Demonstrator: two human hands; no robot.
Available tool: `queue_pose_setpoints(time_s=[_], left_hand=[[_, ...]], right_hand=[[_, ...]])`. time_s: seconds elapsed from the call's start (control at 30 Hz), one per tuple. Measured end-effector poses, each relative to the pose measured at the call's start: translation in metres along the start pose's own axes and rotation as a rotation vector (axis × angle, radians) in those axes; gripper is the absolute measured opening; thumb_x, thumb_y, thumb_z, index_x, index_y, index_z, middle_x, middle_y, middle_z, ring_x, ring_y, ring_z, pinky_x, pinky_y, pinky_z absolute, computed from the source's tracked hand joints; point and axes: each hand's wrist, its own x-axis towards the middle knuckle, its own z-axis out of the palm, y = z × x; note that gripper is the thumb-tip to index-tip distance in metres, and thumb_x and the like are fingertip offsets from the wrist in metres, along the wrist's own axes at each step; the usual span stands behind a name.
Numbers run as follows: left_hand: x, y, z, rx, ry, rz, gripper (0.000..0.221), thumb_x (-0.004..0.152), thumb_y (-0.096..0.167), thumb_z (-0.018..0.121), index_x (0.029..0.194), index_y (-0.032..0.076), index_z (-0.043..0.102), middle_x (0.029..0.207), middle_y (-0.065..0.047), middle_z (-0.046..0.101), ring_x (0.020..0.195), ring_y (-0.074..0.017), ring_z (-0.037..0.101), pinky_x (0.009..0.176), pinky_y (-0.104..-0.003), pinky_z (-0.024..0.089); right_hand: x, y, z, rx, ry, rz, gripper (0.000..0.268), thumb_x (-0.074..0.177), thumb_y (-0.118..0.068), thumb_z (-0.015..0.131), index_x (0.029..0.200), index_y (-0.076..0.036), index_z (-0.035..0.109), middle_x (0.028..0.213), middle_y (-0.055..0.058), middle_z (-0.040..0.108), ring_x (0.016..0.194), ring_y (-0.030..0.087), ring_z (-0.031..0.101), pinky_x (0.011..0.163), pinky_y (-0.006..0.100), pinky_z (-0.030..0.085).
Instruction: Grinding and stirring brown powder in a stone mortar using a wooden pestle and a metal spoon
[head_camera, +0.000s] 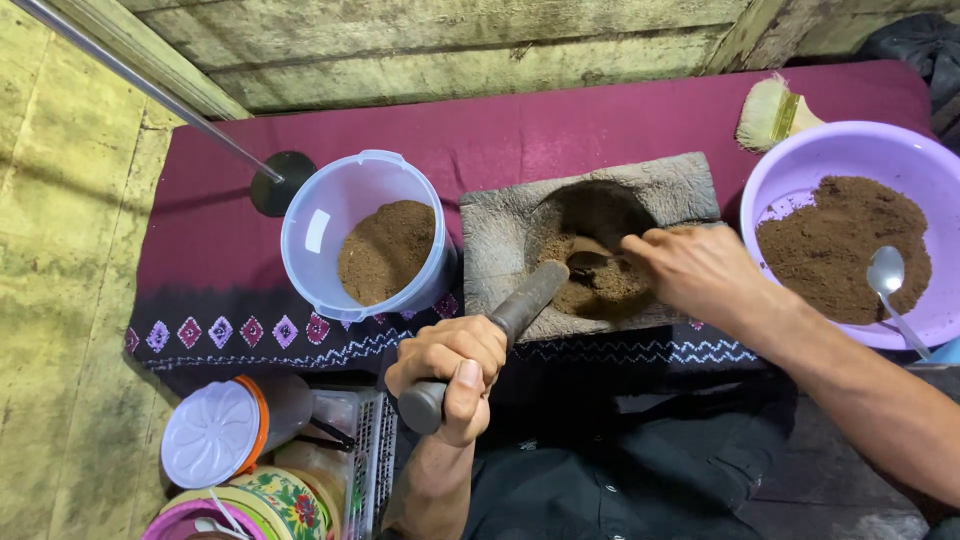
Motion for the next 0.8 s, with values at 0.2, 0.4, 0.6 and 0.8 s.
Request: queue_pose_setpoints(time_s=[0.2,0.4,0.6,0.8], left_hand=[[0.003,-0.016,-0.012,-0.179,-0.091,0.108,0.035,0.088,-0.001,0.059,0.057,0.008,0.047,0.042,-0.004,0.043,0.034,-0.0175,0.039,0.037,-0.030,0.039],[0.005,0.012,0.005,0.007,0.040,-0.023,0.033,0.087,0.006,0.056,0.061,0.011,0.037,0.046,-0.002,0.040,0.035,-0.0164,0.040,0.042,-0.032,0.036],[0.010,0.015,0.010,0.063,-0.076,-0.027,0.031,0.091,0.006,0.055,0.065,0.009,0.039,0.052,-0.003,0.043,0.040,-0.0185,0.043,0.044,-0.033,0.040],[-0.027,-0.064,-0.013,0.104,-0.126,-0.321,0.031,0.083,-0.003,0.059,0.062,0.010,0.040,0.062,-0.004,0.051,0.056,-0.0172,0.054,0.051,-0.032,0.043]], right_hand=[[-0.007,-0.010,-0.009,0.032,0.077,-0.004,0.026,0.104,-0.032,0.045,0.123,-0.025,0.061,0.075,-0.007,0.068,0.063,0.015,0.068,0.058,0.032,0.060],[0.006,0.019,-0.007,0.094,0.041,0.241,0.023,0.098,-0.040,0.051,0.101,-0.018,0.053,0.097,0.012,0.076,0.091,0.038,0.074,0.068,0.055,0.058],[0.019,0.026,0.031,0.084,0.299,0.277,0.034,0.104,-0.050,0.053,0.096,-0.017,0.053,0.086,0.005,0.075,0.078,0.038,0.073,0.057,0.052,0.054],[0.021,0.027,0.033,0.150,0.248,0.309,0.036,0.104,-0.049,0.053,0.094,-0.015,0.053,0.085,0.005,0.074,0.075,0.037,0.072,0.060,0.052,0.055]])
